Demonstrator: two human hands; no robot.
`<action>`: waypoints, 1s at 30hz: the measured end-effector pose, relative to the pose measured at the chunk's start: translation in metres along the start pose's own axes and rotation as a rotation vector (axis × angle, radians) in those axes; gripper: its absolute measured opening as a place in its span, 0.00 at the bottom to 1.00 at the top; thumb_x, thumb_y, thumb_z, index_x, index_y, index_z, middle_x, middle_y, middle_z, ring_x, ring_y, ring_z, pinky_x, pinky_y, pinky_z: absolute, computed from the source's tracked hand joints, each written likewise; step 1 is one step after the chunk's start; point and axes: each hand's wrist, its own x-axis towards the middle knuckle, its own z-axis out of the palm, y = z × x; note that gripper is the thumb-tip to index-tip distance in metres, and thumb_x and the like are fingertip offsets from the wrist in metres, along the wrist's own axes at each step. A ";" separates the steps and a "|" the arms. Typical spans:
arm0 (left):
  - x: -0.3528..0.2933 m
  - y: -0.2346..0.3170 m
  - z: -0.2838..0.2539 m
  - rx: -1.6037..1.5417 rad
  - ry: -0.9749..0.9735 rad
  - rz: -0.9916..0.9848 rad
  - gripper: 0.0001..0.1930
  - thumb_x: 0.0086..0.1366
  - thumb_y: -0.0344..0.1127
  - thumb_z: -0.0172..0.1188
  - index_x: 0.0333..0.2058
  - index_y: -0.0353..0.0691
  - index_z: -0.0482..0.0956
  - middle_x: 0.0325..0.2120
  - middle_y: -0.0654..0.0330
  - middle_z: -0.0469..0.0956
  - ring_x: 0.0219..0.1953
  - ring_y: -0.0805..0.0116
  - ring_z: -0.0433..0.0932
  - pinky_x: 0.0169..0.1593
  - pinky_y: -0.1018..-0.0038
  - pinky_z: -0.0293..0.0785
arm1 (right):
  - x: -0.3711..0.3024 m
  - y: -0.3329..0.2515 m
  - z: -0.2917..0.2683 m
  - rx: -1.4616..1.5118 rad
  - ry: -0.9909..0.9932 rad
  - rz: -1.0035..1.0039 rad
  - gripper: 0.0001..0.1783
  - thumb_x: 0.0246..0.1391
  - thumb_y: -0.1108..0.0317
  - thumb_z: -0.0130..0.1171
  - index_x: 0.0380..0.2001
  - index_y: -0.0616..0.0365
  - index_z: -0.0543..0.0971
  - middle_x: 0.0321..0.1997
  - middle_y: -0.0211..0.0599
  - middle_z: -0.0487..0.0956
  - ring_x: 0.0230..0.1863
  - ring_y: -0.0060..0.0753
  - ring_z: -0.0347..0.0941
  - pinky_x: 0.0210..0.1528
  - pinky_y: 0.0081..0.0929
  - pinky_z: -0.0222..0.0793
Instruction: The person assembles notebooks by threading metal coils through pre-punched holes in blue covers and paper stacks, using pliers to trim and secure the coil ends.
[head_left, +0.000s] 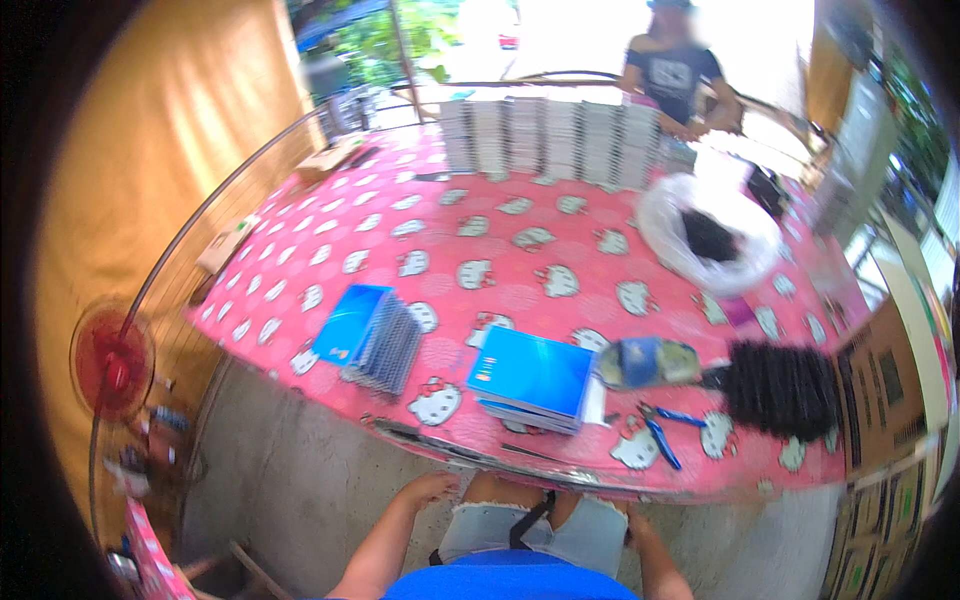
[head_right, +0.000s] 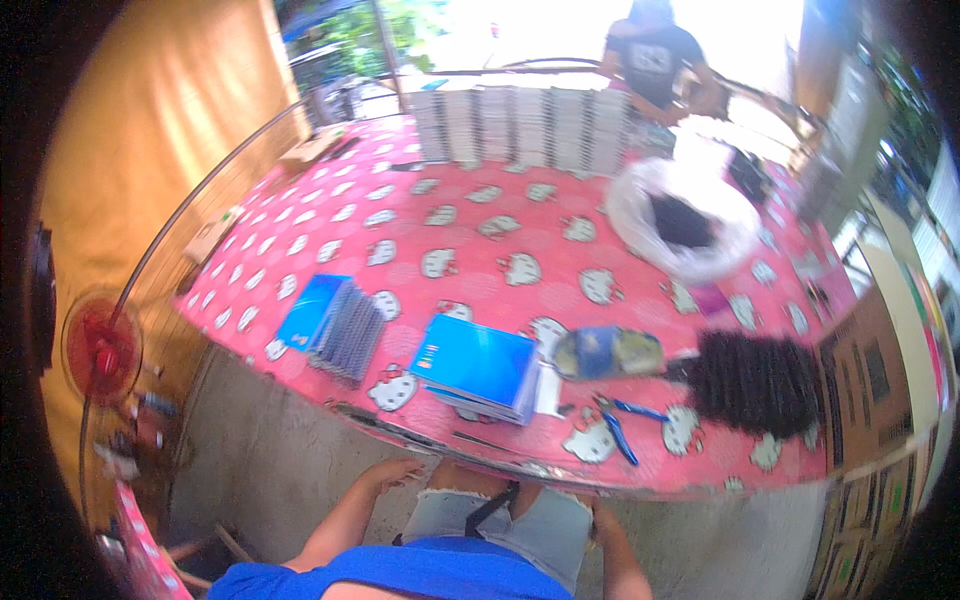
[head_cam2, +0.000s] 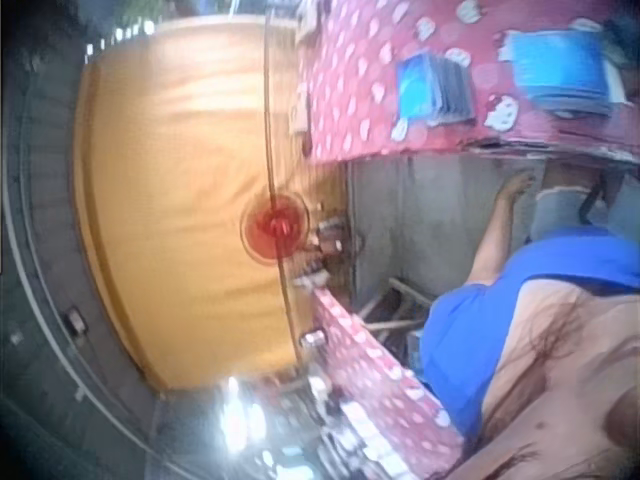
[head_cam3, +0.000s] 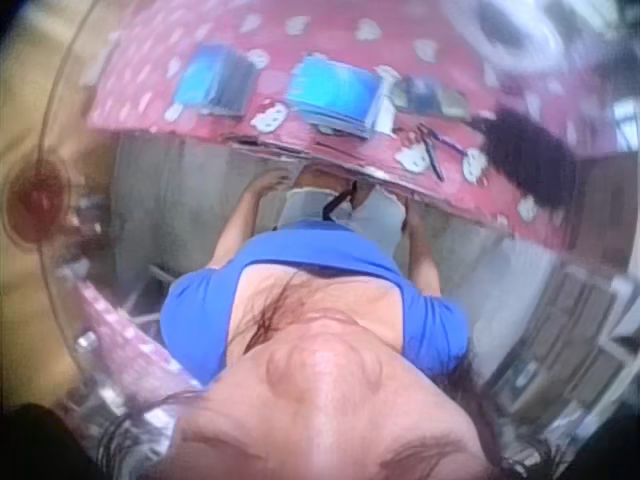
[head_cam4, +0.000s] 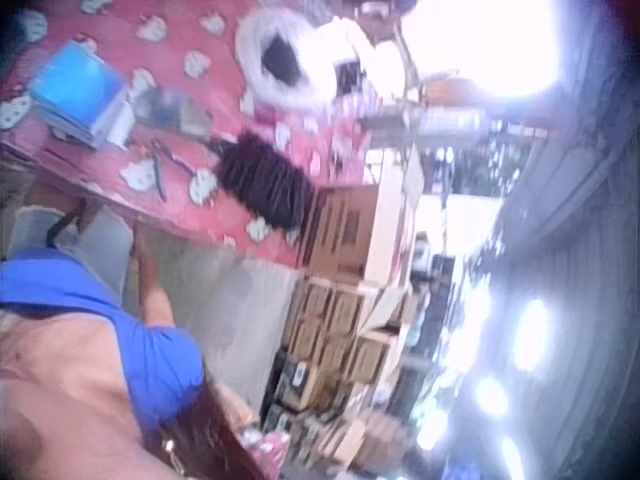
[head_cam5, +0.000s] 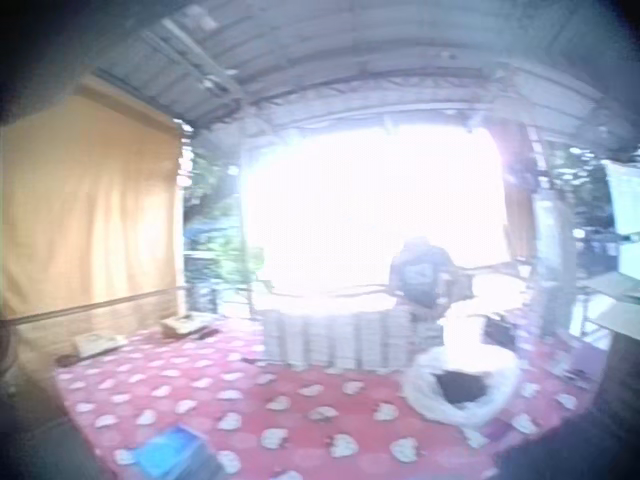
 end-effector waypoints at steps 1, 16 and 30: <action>-0.016 0.025 0.005 0.053 -0.124 0.056 0.21 0.63 0.48 0.53 0.48 0.39 0.74 0.46 0.56 0.74 0.46 0.64 0.74 0.47 0.64 0.69 | 0.001 0.011 -0.007 0.037 -0.060 -0.065 0.33 0.58 0.36 0.41 0.48 0.54 0.76 0.45 0.41 0.79 0.44 0.41 0.74 0.47 0.42 0.70; -0.172 0.152 -0.084 -1.005 0.790 1.423 0.16 0.69 0.43 0.49 0.41 0.35 0.76 0.33 0.59 0.80 0.35 0.76 0.76 0.39 0.79 0.70 | -0.320 -0.190 0.207 -0.809 -0.940 -0.916 0.10 0.57 0.67 0.56 0.36 0.66 0.78 0.32 0.36 0.80 0.34 0.25 0.75 0.36 0.23 0.70; -0.093 0.208 -0.104 -0.971 1.178 1.414 0.12 0.71 0.36 0.42 0.37 0.33 0.71 0.34 0.59 0.71 0.39 0.73 0.67 0.46 0.74 0.64 | -0.189 -0.290 0.480 0.231 -0.288 -1.377 0.15 0.63 0.60 0.50 0.38 0.61 0.77 0.36 0.30 0.76 0.38 0.19 0.68 0.42 0.21 0.63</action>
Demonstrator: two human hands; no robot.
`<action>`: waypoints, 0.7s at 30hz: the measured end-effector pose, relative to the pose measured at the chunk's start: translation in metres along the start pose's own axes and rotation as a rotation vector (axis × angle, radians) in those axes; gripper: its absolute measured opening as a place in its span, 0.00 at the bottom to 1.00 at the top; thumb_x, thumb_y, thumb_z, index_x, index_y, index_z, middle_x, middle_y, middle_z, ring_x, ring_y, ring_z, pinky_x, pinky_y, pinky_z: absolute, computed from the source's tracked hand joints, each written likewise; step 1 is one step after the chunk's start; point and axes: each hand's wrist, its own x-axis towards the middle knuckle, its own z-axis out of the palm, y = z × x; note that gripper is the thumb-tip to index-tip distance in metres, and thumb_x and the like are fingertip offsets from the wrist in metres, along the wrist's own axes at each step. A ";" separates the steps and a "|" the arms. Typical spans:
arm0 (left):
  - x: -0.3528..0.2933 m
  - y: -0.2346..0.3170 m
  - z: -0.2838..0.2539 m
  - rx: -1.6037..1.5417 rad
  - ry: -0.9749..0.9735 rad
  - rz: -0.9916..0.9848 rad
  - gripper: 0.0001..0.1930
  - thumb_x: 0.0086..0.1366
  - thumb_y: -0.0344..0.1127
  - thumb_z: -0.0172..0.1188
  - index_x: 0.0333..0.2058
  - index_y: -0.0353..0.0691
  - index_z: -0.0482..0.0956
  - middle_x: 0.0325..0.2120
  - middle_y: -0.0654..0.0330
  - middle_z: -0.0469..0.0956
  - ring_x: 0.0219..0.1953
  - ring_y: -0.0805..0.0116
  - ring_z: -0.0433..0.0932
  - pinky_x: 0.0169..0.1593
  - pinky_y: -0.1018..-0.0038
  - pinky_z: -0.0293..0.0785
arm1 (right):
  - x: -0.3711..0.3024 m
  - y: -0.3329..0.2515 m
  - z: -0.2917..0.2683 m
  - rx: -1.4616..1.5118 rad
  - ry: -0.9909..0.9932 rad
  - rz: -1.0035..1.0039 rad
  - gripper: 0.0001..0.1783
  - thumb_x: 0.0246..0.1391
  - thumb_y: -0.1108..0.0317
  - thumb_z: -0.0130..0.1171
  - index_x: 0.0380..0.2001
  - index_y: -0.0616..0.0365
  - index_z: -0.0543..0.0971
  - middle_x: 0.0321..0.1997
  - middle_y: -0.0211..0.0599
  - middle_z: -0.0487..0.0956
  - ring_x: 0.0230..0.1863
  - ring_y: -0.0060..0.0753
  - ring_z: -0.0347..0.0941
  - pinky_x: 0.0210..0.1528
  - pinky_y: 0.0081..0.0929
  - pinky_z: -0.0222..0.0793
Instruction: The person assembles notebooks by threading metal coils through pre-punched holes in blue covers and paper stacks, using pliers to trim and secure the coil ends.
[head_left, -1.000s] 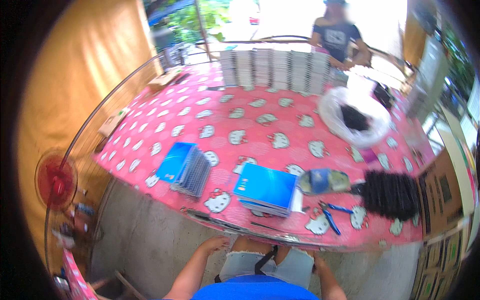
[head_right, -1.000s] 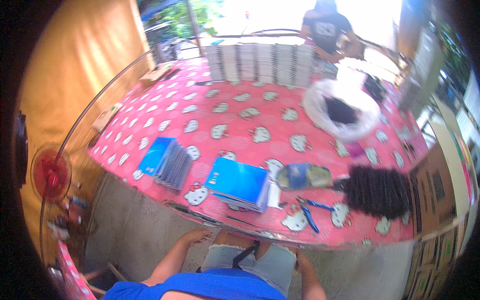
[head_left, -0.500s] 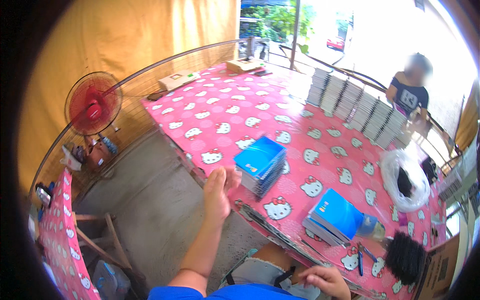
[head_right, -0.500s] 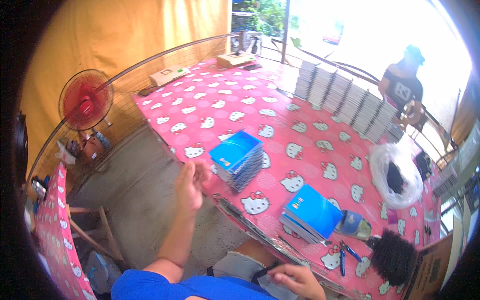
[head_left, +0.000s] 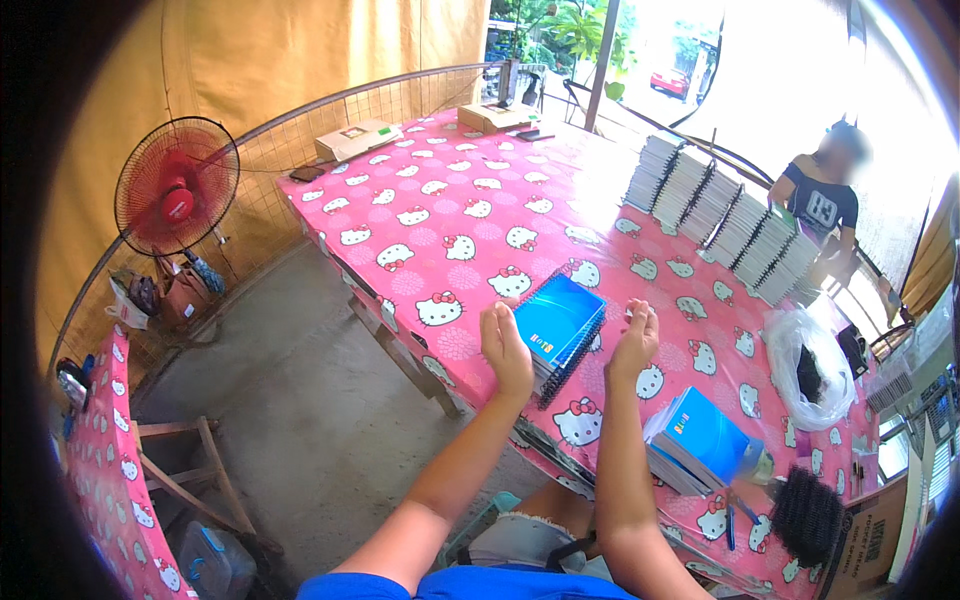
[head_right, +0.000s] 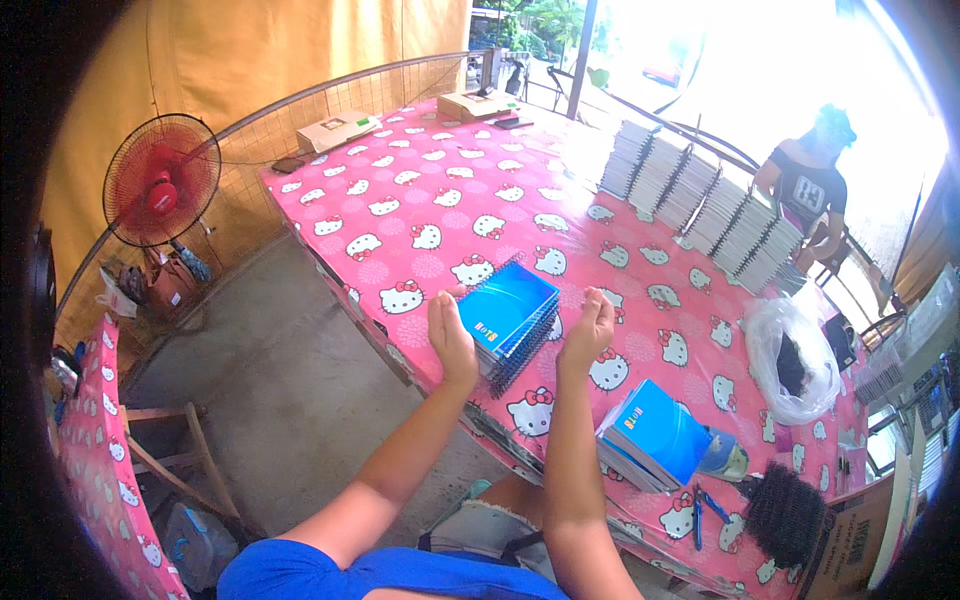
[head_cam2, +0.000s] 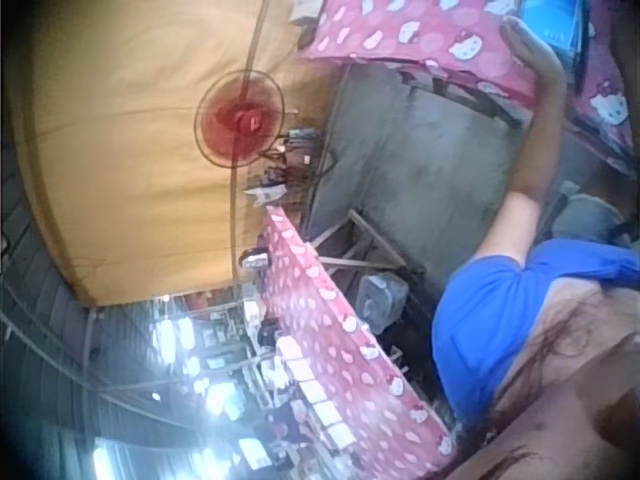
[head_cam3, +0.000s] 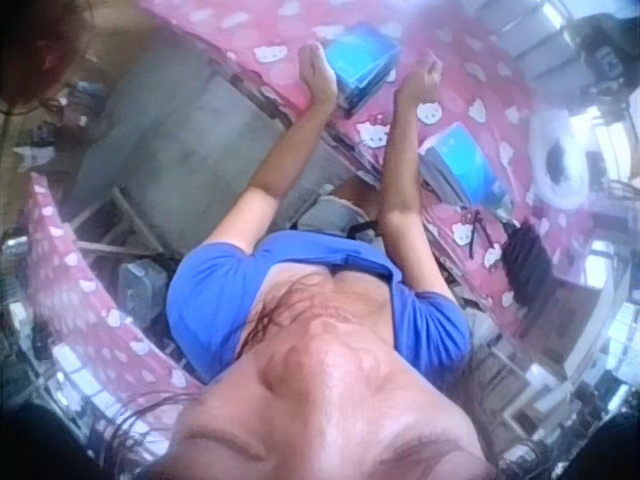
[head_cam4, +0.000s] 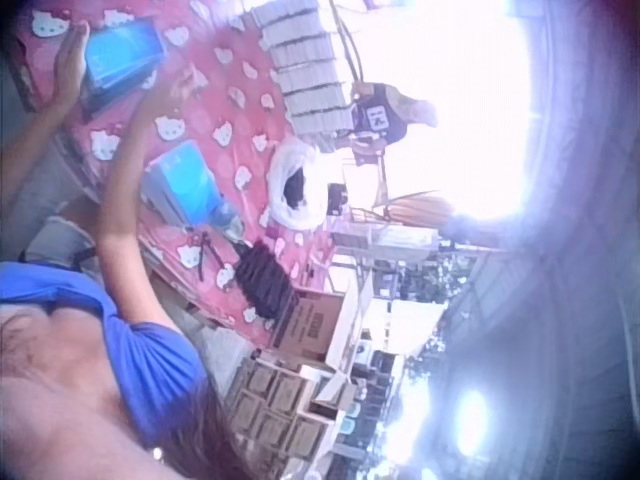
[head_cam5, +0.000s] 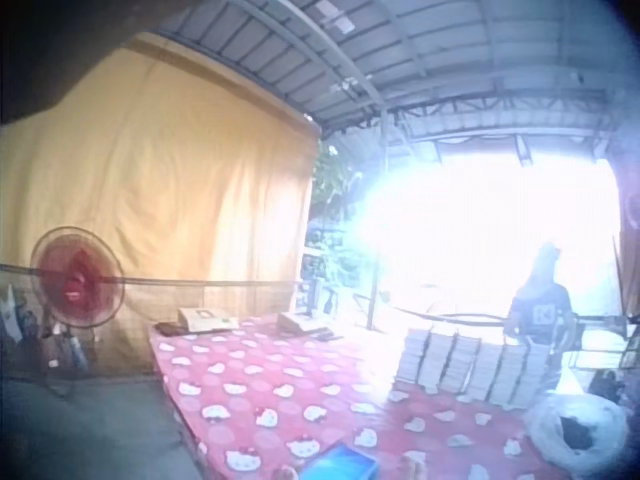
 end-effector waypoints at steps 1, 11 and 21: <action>0.003 -0.002 0.003 -0.004 0.050 0.030 0.11 0.71 0.35 0.43 0.35 0.34 0.71 0.33 0.60 0.70 0.38 0.74 0.66 0.45 0.75 0.64 | 0.004 0.004 0.003 0.008 -0.017 0.059 0.16 0.63 0.59 0.49 0.38 0.61 0.78 0.36 0.29 0.76 0.37 0.19 0.68 0.42 0.22 0.63; 0.000 0.008 0.014 0.143 0.137 -0.007 0.14 0.70 0.37 0.48 0.26 0.35 0.66 0.22 0.66 0.64 0.26 0.78 0.60 0.31 0.75 0.61 | 0.000 0.018 0.023 -0.125 -0.218 0.014 0.19 0.64 0.56 0.49 0.29 0.60 0.78 0.24 0.22 0.70 0.24 0.11 0.58 0.26 0.13 0.52; 0.001 0.008 0.011 0.179 0.072 0.040 0.17 0.71 0.40 0.47 0.28 0.33 0.72 0.23 0.64 0.71 0.23 0.77 0.60 0.27 0.73 0.60 | -0.002 0.006 0.026 -0.044 -0.241 -0.088 0.16 0.64 0.58 0.49 0.33 0.60 0.76 0.26 0.22 0.68 0.29 0.12 0.62 0.31 0.14 0.57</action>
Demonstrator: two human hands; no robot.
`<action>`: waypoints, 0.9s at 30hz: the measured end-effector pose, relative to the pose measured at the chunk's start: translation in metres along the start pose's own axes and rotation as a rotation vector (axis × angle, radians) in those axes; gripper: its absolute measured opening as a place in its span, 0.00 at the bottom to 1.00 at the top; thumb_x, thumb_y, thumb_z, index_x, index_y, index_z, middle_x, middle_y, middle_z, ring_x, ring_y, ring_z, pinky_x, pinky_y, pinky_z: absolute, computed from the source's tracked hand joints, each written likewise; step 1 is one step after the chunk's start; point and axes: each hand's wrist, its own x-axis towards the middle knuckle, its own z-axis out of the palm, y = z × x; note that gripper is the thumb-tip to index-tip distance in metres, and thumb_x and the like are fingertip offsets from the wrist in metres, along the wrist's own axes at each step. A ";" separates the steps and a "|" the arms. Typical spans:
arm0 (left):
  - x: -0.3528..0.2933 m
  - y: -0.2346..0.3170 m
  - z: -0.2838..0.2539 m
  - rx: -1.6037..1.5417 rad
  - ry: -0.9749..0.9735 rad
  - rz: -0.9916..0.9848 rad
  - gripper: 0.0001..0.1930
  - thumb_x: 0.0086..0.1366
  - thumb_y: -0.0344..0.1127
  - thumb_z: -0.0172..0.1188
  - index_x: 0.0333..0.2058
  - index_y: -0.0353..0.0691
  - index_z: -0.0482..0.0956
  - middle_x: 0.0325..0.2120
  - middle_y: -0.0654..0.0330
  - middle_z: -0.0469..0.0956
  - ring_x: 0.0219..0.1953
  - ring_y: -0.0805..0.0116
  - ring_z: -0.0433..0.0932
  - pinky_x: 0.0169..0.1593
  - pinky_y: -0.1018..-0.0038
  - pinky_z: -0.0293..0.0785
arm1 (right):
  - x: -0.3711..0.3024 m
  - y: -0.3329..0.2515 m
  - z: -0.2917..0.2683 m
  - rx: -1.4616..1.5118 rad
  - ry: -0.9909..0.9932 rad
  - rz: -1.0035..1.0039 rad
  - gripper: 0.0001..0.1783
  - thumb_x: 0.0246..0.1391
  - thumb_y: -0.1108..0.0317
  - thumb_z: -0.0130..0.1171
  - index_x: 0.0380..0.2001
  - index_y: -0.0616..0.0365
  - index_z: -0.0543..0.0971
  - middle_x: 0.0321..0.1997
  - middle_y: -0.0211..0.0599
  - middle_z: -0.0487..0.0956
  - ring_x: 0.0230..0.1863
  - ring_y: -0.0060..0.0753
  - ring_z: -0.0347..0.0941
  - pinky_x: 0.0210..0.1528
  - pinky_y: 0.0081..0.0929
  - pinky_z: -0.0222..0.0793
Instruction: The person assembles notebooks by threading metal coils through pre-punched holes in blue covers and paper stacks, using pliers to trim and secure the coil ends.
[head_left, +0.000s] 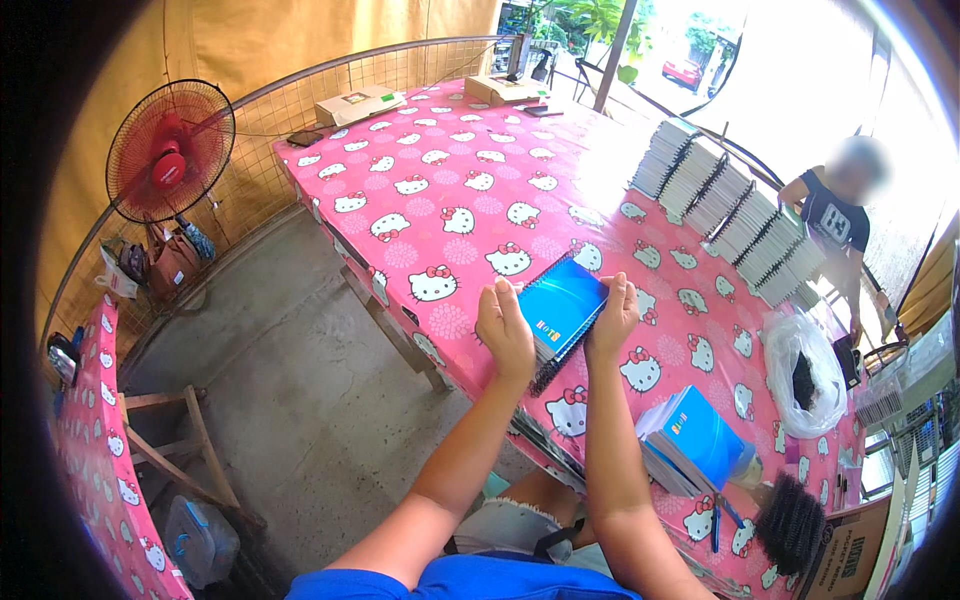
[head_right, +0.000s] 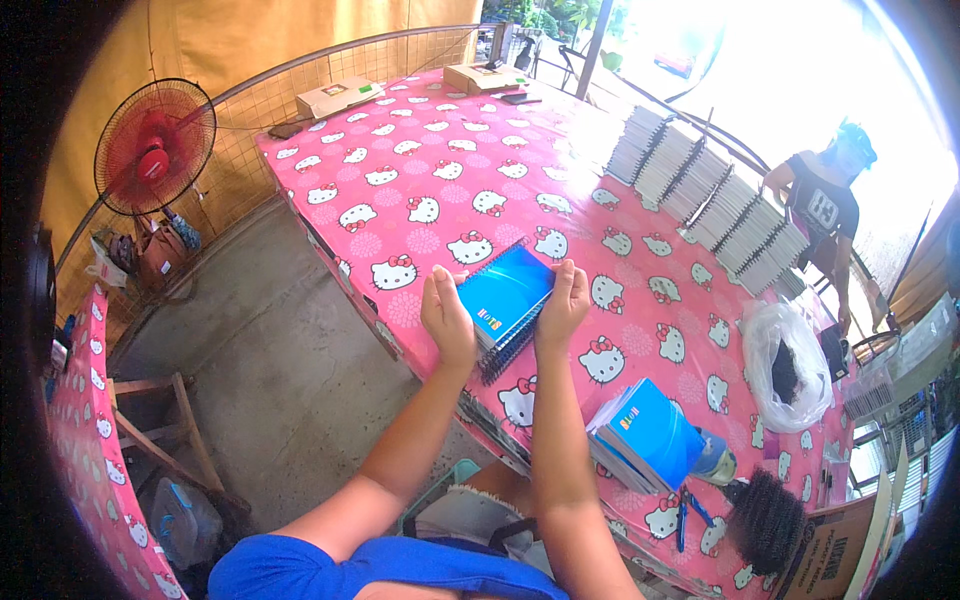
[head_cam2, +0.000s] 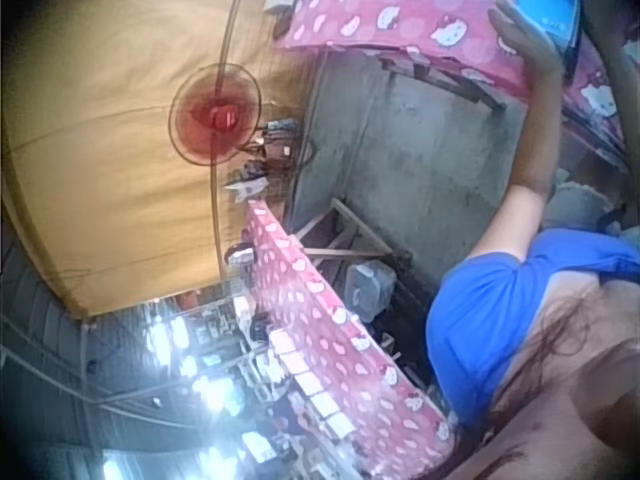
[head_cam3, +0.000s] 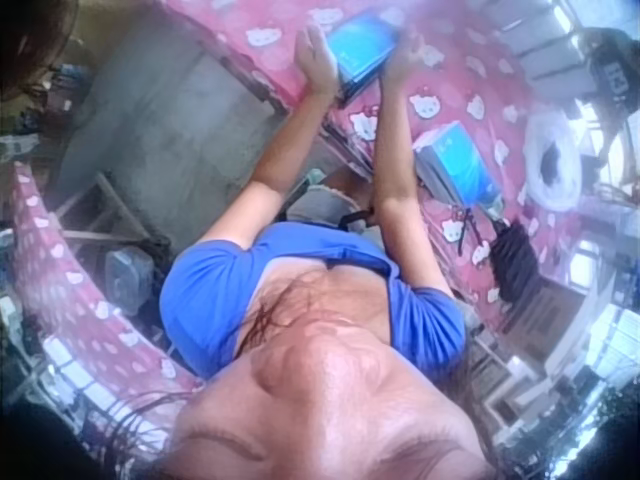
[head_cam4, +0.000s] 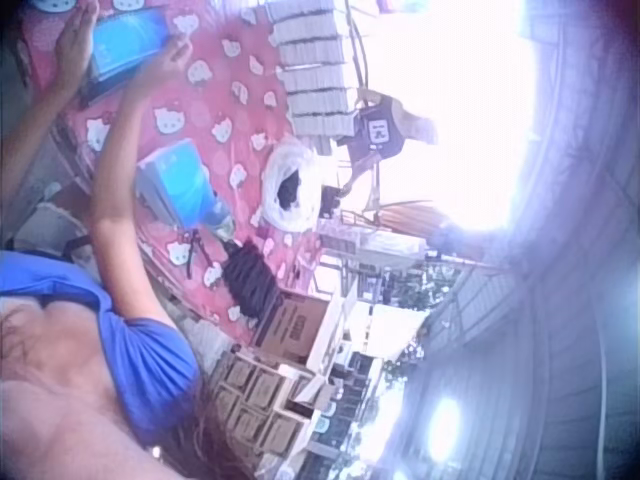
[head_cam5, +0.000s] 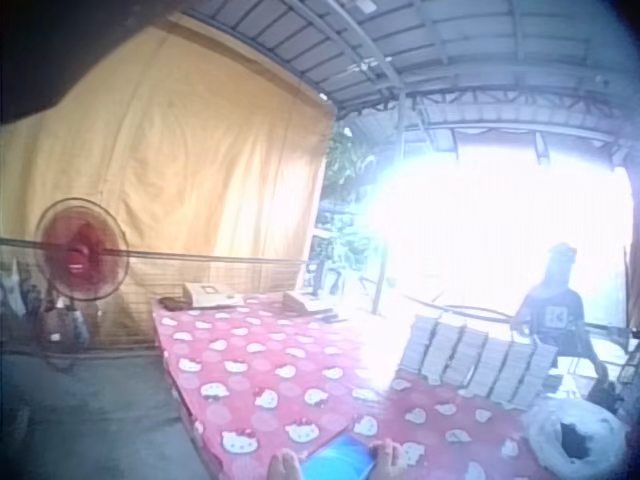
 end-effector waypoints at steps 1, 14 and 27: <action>-0.001 0.004 0.001 -0.004 -0.040 -0.080 0.16 0.71 0.40 0.47 0.30 0.32 0.72 0.25 0.63 0.72 0.25 0.76 0.62 0.29 0.74 0.61 | 0.000 0.000 -0.004 -0.025 0.061 -0.047 0.16 0.64 0.58 0.48 0.36 0.61 0.75 0.30 0.24 0.69 0.31 0.13 0.62 0.33 0.15 0.58; -0.012 0.130 0.012 -0.261 -0.615 0.059 0.10 0.66 0.29 0.52 0.45 0.37 0.74 0.42 0.61 0.75 0.45 0.73 0.72 0.52 0.75 0.66 | -0.104 -0.210 -0.306 -0.830 0.418 -0.364 0.07 0.55 0.73 0.57 0.35 0.64 0.73 0.43 0.47 0.73 0.44 0.44 0.71 0.52 0.44 0.63; -0.125 0.090 0.156 0.571 -2.016 0.313 0.18 0.51 0.43 0.66 0.36 0.37 0.83 0.31 0.52 0.81 0.34 0.60 0.80 0.40 0.66 0.74 | -0.070 -0.192 -0.602 -1.915 0.478 0.404 0.19 0.42 0.57 0.69 0.26 0.65 0.80 0.31 0.56 0.79 0.37 0.56 0.77 0.42 0.46 0.70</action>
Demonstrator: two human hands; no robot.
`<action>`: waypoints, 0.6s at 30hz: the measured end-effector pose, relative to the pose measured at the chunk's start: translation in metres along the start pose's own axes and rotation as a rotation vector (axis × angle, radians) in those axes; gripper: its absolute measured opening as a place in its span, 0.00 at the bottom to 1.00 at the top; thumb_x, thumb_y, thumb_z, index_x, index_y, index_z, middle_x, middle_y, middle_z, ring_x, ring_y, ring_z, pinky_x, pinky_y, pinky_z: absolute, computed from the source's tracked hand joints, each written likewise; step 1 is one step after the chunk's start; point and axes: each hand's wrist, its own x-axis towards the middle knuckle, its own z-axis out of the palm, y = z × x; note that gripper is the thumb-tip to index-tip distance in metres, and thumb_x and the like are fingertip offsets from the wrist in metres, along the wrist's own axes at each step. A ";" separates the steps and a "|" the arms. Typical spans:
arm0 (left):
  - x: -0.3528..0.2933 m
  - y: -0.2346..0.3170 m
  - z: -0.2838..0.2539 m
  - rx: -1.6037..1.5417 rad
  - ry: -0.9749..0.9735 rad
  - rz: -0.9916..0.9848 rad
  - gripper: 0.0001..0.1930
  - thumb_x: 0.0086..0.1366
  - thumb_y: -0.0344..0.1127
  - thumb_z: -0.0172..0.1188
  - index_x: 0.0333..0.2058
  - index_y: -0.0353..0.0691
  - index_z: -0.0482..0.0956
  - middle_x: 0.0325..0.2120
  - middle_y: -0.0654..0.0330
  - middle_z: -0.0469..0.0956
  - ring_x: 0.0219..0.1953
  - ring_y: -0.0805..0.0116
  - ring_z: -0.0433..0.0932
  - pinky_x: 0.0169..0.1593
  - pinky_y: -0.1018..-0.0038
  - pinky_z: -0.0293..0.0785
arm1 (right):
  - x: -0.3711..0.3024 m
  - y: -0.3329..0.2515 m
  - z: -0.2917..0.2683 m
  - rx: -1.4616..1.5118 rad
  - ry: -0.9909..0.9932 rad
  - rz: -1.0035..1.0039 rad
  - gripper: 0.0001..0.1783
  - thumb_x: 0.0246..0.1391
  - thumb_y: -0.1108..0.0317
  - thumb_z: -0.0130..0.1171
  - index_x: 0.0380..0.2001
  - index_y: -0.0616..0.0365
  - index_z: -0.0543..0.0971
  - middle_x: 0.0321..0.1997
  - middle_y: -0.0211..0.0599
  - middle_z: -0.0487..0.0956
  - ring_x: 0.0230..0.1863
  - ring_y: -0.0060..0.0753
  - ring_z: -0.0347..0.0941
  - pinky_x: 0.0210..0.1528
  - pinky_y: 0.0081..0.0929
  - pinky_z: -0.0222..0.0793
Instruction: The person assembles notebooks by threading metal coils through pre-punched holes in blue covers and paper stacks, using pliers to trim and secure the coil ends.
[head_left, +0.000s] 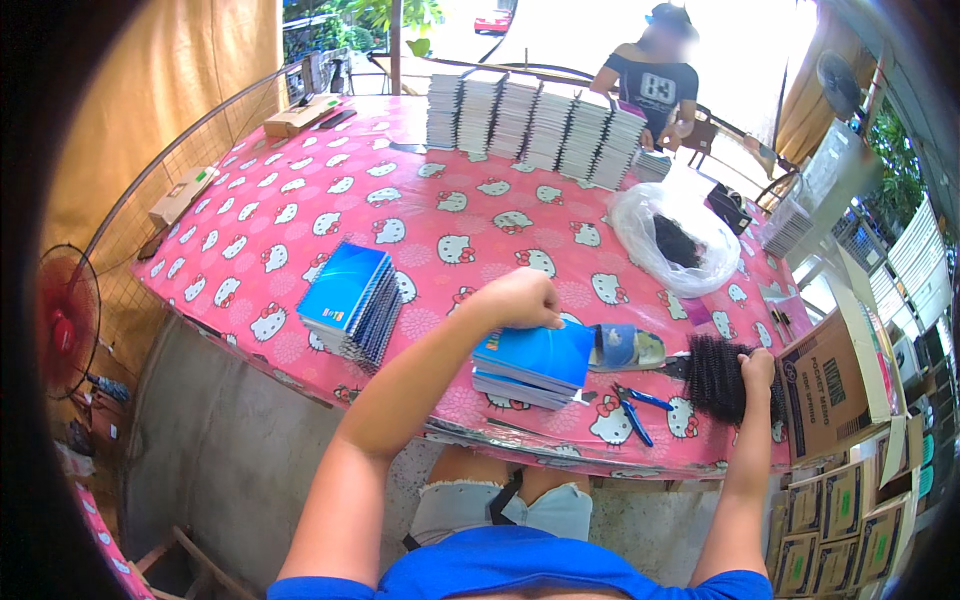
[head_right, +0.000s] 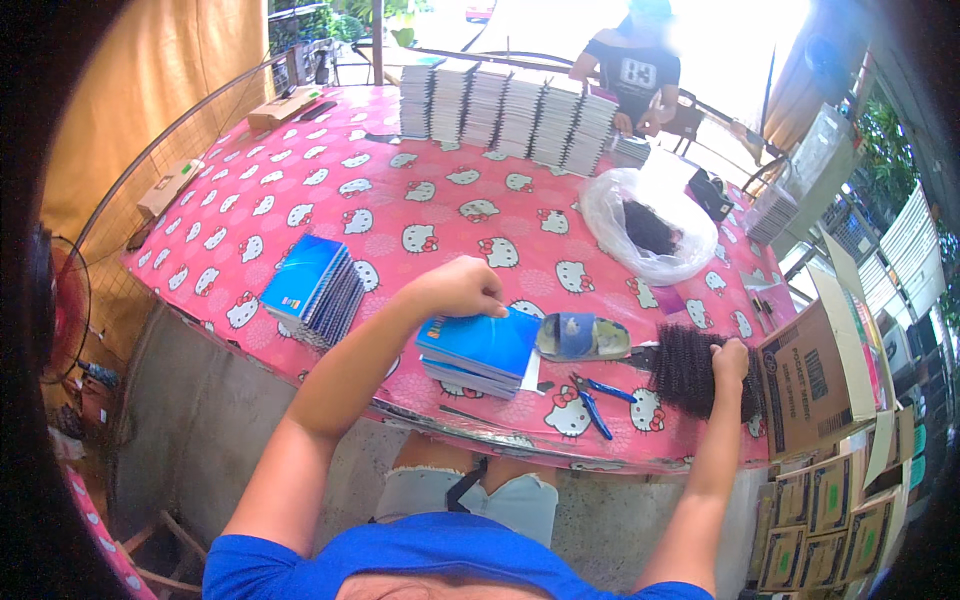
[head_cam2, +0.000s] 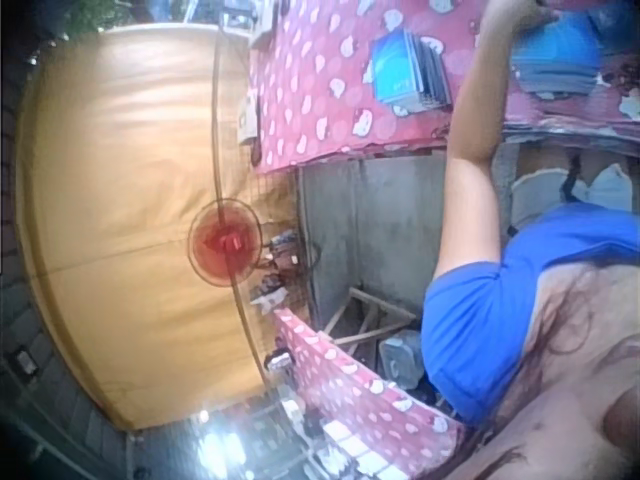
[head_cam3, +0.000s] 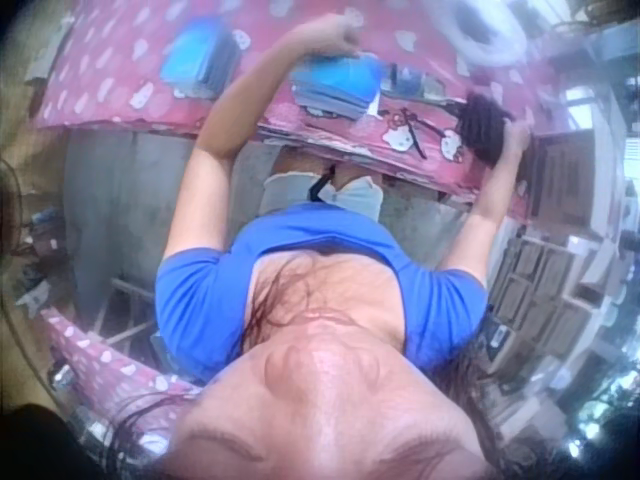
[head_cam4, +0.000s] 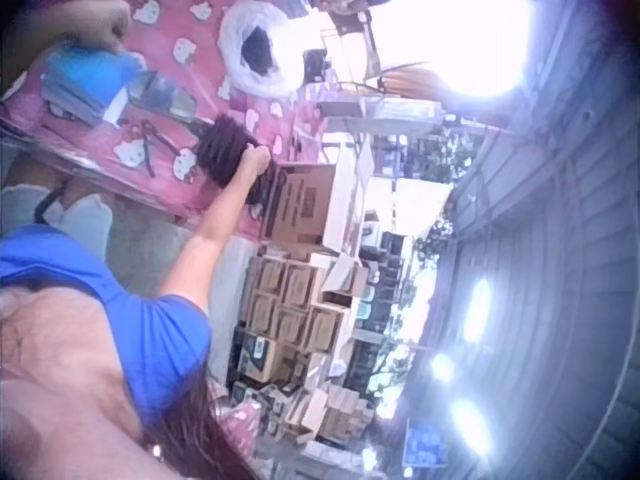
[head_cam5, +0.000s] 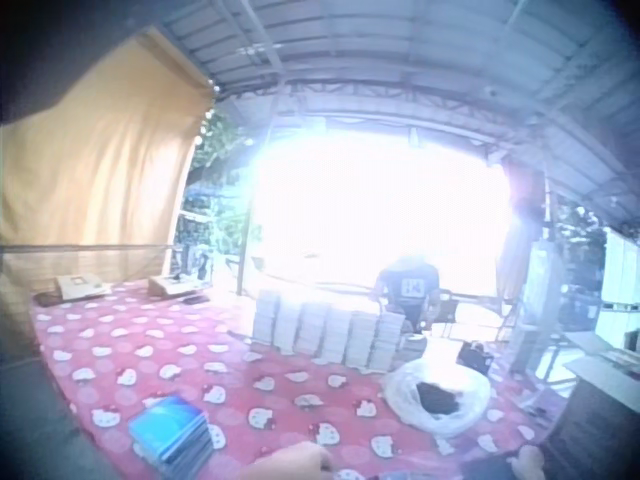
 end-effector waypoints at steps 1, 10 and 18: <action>0.001 0.000 0.000 -0.017 0.029 0.005 0.16 0.51 0.42 0.67 0.35 0.37 0.83 0.29 0.52 0.81 0.32 0.60 0.80 0.38 0.67 0.74 | 0.004 0.001 -0.003 0.007 0.002 0.016 0.18 0.42 0.58 0.69 0.25 0.64 0.81 0.31 0.55 0.79 0.37 0.56 0.77 0.42 0.45 0.70; -0.037 0.043 -0.007 -0.144 0.450 0.061 0.10 0.52 0.32 0.65 0.32 0.34 0.80 0.25 0.53 0.79 0.26 0.60 0.78 0.33 0.66 0.73 | 0.003 -0.002 -0.013 0.057 0.251 0.008 0.12 0.41 0.69 0.67 0.30 0.64 0.79 0.38 0.52 0.77 0.42 0.57 0.74 0.44 0.46 0.70; -0.053 0.053 0.015 0.081 0.773 0.404 0.10 0.53 0.34 0.64 0.34 0.38 0.80 0.27 0.56 0.80 0.30 0.61 0.76 0.43 0.67 0.67 | -0.023 -0.044 -0.052 0.295 0.315 -0.258 0.13 0.40 0.79 0.61 0.35 0.62 0.80 0.35 0.50 0.73 0.41 0.51 0.72 0.44 0.41 0.68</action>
